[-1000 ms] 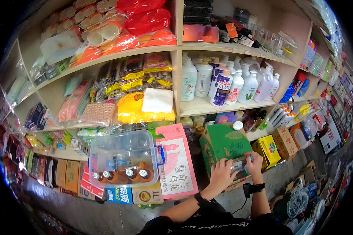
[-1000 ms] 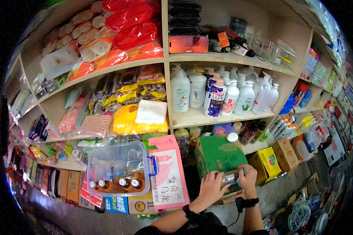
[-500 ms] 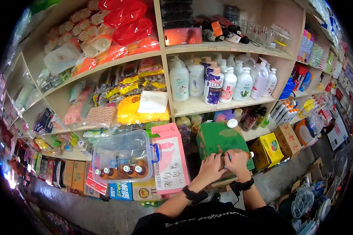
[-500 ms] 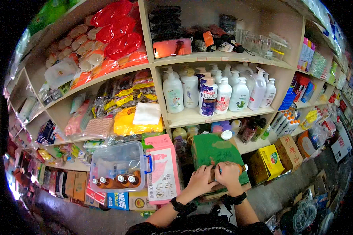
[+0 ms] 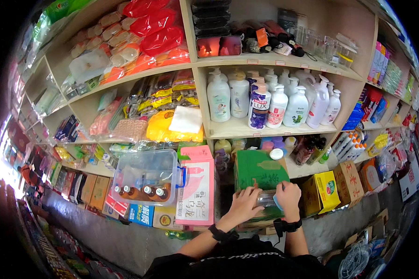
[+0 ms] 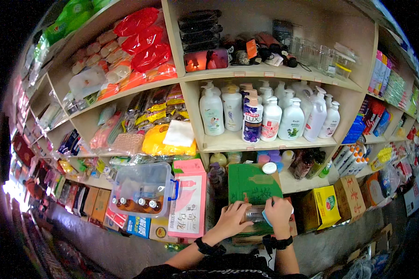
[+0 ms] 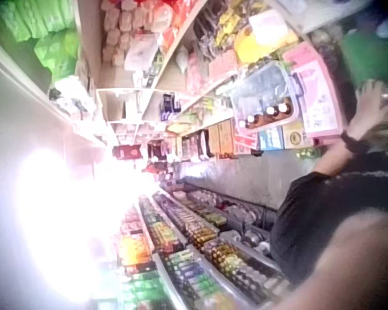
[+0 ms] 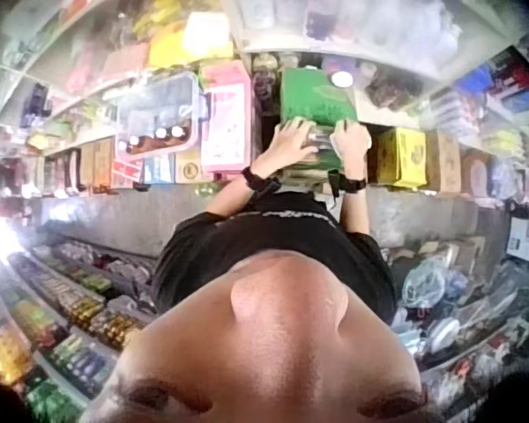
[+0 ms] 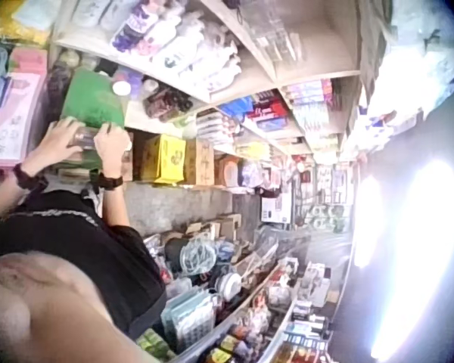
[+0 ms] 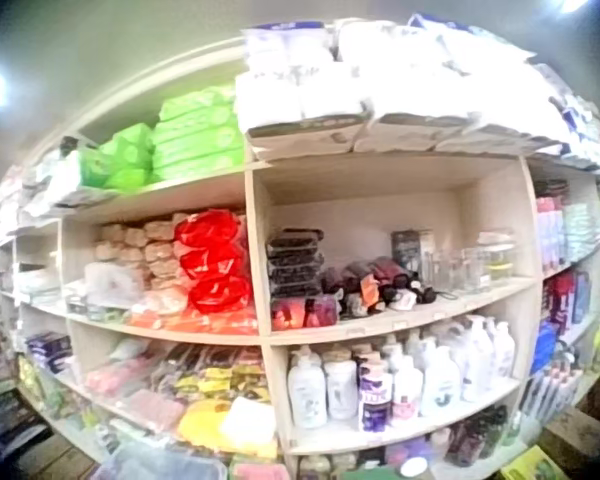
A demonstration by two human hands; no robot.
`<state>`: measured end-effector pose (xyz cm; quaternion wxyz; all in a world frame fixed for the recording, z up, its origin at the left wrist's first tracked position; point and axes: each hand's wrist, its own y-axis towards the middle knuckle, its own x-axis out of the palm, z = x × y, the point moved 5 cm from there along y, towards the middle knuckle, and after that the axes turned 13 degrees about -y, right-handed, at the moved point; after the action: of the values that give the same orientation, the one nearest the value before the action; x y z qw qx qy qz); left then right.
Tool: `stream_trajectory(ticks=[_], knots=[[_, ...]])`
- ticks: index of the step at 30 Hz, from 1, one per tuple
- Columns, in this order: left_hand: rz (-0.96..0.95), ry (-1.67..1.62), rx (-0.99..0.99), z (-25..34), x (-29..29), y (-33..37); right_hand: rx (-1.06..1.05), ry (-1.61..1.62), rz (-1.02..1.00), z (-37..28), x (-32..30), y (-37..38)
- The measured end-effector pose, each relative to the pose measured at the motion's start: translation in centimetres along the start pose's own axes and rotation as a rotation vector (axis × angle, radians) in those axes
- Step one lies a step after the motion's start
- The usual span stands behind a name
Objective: The person places a small object into a green cardboard box and seals the top of the box with clear adhesive tape, smoothing the tape with their hands.
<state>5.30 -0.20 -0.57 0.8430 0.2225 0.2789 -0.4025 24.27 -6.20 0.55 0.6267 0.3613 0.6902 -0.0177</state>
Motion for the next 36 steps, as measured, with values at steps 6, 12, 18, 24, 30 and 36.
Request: stream_trajectory(ticks=[6,12,18,24,30,36], knots=[[0.01,-0.028,-0.014,0.0,-0.3,-0.1,0.113,0.046,-0.044,0.5,0.1,0.3],[0.03,-0.036,0.003,0.3,-0.3,-0.4,0.178,0.065,-0.042,0.7,0.1,-0.3],[0.038,-0.023,-0.005,0.3,0.1,-0.6,0.185,0.062,-0.019,0.9,0.3,-0.6],[0.064,-0.029,0.029,0.1,0.4,-0.5,0.175,0.019,0.031,1.0,0.4,-0.6],[0.058,-0.021,0.013,0.3,0.1,-0.6,0.181,0.049,0.012,0.9,0.2,-0.6],[0.039,-0.02,-0.025,0.3,0.2,-0.7,0.184,0.027,-0.011,1.0,0.6,-0.7]])
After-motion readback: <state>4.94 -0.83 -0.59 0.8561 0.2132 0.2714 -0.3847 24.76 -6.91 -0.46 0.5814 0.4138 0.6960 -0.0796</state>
